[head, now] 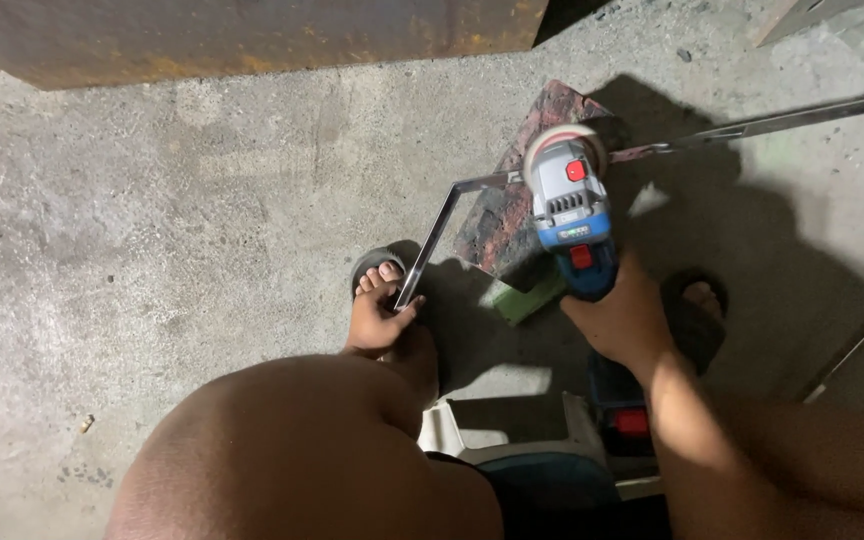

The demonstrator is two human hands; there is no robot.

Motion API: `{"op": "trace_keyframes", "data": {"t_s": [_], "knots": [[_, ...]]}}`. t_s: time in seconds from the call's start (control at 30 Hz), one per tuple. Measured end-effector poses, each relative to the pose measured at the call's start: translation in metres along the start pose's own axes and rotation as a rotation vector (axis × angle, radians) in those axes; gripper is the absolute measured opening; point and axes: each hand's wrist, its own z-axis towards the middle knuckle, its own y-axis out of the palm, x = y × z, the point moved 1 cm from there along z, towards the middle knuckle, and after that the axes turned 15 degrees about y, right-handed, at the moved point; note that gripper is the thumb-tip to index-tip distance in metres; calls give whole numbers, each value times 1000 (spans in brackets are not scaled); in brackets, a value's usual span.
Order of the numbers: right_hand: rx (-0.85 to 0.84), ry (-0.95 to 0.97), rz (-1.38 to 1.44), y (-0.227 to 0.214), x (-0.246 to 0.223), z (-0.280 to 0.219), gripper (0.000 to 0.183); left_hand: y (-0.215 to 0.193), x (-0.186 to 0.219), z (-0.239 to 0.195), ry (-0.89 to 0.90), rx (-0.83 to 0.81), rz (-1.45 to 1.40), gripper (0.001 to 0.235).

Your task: Using a cordless angle grinder to smooth the welded edges of a rectangular metal frame.

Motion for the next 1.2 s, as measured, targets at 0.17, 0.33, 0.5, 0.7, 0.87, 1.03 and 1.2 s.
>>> {"op": "trace_keyframes", "data": {"t_s": [0.17,0.33,0.5,0.7,0.87,1.03,1.2], "knots": [[45,88,-66,-9,36,35,52,1,0,-2,16,-3,0,30],[207,107,70,-19,36,30,38,-4,12,2,0,-7,5,26],[139,30,2,-4,31,29,46,-2,2,0,1,-2,2,30],[52,-25,-2,16,19,14,51,1,-1,0,-12,4,3,28],[106,113,-80,-1,38,35,63,0,0,-1,-9,1,13,27],[241,95,59,-17,52,61,45,0,5,0,-12,-5,23,27],[215,73,21,-12,47,48,50,-1,4,3,13,16,1,28]]}}
